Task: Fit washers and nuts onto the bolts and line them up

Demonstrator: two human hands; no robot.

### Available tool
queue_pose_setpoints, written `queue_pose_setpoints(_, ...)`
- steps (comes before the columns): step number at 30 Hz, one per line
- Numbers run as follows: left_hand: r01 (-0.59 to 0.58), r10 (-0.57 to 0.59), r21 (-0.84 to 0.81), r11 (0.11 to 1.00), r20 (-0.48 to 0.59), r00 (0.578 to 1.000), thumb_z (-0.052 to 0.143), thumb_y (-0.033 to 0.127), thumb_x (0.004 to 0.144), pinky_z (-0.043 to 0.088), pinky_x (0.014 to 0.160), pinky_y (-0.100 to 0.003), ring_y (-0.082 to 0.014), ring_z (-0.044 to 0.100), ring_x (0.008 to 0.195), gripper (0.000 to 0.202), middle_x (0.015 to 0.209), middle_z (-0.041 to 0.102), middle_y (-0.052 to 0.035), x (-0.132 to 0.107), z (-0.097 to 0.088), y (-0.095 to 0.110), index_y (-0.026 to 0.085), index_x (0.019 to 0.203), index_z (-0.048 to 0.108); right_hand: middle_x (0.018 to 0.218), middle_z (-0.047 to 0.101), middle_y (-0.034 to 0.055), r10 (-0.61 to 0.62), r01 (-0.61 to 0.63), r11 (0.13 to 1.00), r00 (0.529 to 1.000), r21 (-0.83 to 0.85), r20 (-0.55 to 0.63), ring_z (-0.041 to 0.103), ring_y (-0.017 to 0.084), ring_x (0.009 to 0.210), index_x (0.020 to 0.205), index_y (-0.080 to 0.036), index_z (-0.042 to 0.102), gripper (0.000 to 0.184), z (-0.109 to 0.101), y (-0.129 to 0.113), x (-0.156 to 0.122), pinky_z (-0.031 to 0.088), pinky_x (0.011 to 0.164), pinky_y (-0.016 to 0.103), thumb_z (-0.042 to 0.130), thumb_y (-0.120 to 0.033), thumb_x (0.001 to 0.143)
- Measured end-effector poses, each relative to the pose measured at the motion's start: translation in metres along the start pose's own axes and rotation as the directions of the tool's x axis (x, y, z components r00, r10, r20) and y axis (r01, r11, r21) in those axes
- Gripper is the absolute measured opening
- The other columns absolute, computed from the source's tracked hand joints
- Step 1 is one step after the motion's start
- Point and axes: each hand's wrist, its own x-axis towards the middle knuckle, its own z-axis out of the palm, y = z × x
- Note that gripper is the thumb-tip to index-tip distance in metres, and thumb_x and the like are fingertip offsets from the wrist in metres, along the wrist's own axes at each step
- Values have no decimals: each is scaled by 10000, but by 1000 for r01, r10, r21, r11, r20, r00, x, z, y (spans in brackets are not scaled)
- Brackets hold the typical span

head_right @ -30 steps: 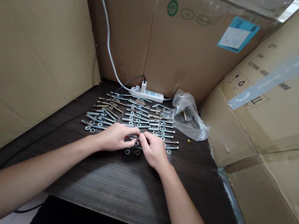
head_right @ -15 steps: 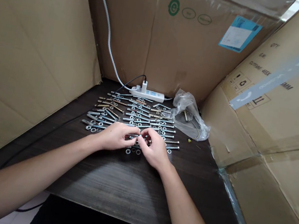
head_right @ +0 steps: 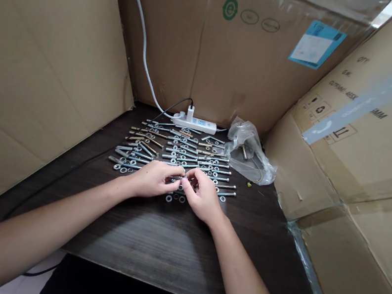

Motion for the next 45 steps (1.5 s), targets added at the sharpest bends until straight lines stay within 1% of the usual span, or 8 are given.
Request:
queue_pose_setpoints(5,-22,22,-7,1000,-18,1000,458,300,857,322,548,-221,-119,532,572,158,661,608,39,-1,2,0,232,883,598,746,554,7,9,-9,1000,1000,0,3,489,144,643,834,-199,527,158,-1,1,1,375,586,253,475,-340,885)
queue_pose_setpoints(11,-41,41,-46,998,5,999,456,283,853,307,520,-211,-105,491,508,155,615,587,45,-2,3,2,230,869,600,582,480,-12,41,-41,999,997,-13,65,458,128,556,614,-189,455,407,-1,3,2,338,557,253,340,-389,948)
queue_pose_setpoints(15,-30,30,-25,999,2,1000,452,316,858,303,520,-212,-111,500,520,171,624,597,38,-1,2,1,228,838,597,588,513,-17,57,-55,998,994,-16,97,487,128,563,655,-189,480,351,-1,2,1,353,569,250,377,-373,935)
queue_pose_setpoints(21,-32,32,-12,999,-17,999,460,308,856,306,523,-214,-114,524,537,173,646,616,46,-1,3,-1,243,925,605,659,520,-29,67,-70,996,996,64,51,477,120,575,849,-197,495,74,1,-1,0,355,532,227,504,-270,847)
queue_pose_setpoints(26,-33,33,0,999,-28,999,470,293,847,313,536,-213,-116,529,554,152,654,618,43,-1,2,-1,232,890,603,710,548,-17,64,-66,997,997,28,43,500,126,627,876,-194,515,116,0,0,0,371,584,231,480,-305,876)
queue_pose_setpoints(31,-27,28,11,1000,-32,999,463,312,851,302,527,-210,-109,510,539,164,642,611,40,-1,3,0,220,815,594,627,510,-14,32,-27,998,995,-53,94,469,123,597,680,-181,500,351,0,1,1,341,585,244,365,-371,942)
queue_pose_setpoints(39,-20,20,-5,1000,-28,999,460,315,856,292,530,-211,-107,511,546,186,658,619,40,-1,4,-1,228,899,619,696,548,-18,41,-40,999,997,-25,61,482,125,619,847,-182,538,104,0,-2,-1,354,585,238,487,-269,873)
queue_pose_setpoints(45,-15,16,24,1000,-28,999,464,312,853,312,553,-215,-116,532,576,186,684,638,28,-1,3,-1,224,890,623,699,547,-10,27,-25,999,998,-27,54,494,129,641,796,-182,535,229,0,0,0,350,606,245,406,-321,925)
